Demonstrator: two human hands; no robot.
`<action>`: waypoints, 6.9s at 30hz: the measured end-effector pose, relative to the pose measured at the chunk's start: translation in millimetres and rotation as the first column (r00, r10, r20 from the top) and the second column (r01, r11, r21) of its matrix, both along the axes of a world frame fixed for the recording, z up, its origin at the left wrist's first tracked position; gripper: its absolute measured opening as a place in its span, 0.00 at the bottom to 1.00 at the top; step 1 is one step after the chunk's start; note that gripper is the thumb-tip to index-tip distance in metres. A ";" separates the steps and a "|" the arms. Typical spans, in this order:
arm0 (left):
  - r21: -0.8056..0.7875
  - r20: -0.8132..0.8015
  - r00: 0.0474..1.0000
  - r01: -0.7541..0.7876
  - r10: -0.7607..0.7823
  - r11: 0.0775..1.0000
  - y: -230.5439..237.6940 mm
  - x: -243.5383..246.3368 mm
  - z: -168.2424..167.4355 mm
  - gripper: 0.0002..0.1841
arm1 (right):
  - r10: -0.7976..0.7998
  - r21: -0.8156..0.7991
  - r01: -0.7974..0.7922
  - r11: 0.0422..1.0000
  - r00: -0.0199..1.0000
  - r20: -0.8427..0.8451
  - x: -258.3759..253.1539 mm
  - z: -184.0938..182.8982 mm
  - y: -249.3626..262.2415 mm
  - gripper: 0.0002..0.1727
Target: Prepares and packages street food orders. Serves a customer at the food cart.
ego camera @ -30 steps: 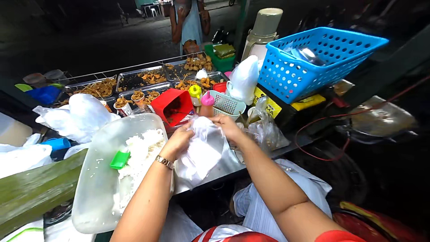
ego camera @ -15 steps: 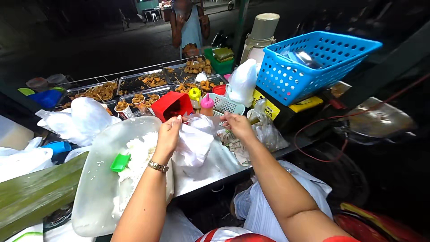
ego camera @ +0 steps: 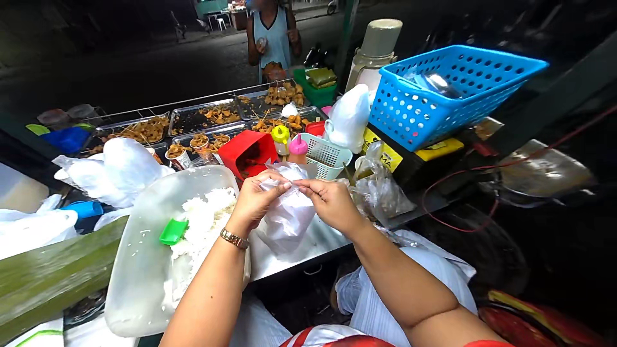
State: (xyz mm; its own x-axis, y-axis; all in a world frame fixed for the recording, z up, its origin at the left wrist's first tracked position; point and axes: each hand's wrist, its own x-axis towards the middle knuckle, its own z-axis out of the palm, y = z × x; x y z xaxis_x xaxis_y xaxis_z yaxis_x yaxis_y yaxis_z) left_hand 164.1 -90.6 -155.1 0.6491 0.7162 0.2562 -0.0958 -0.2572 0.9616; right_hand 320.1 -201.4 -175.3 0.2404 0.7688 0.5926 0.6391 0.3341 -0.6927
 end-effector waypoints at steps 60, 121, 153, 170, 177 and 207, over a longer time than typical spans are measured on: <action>-0.225 0.225 0.922 0.364 -0.316 0.904 -9.2 -4.3 0.4 0.03 | 0.016 0.001 -0.017 1.000 0.928 -0.372 9.5 -5.3 6.0 0.10; -0.204 0.108 0.990 0.116 -0.095 0.972 -16.2 0.8 9.8 0.12 | -0.091 0.063 0.104 0.993 0.978 -0.189 1.9 -9.0 5.1 0.13; 0.157 -0.759 0.612 -0.158 0.222 0.975 26.6 7.7 -17.5 0.17 | -0.281 -0.581 -0.269 0.768 0.673 -0.684 30.3 -77.6 80.6 0.18; -0.012 -0.050 0.998 0.040 -0.041 0.999 -4.7 -10.5 14.2 0.16 | -0.008 -0.037 0.005 0.999 0.996 -0.094 -5.8 -1.5 2.4 0.10; -0.032 0.039 0.992 0.122 -0.120 0.992 -5.2 -3.1 3.9 0.14 | -0.043 0.011 0.044 0.999 0.996 -0.081 -4.3 -5.2 2.5 0.12; -0.070 -0.726 0.679 -0.234 0.111 0.970 25.4 10.3 -27.7 0.11 | -0.227 -0.626 -0.255 0.737 0.779 -0.584 33.0 -82.4 73.4 0.17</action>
State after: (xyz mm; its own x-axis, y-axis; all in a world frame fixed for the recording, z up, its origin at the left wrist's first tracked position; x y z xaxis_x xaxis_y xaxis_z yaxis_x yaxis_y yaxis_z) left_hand 174.4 -65.3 -182.8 0.4514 0.8224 -0.3462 0.6648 -0.0512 0.7453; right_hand 353.2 -128.0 -257.7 0.3312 0.8892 -0.3155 0.0159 -0.3396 -0.9404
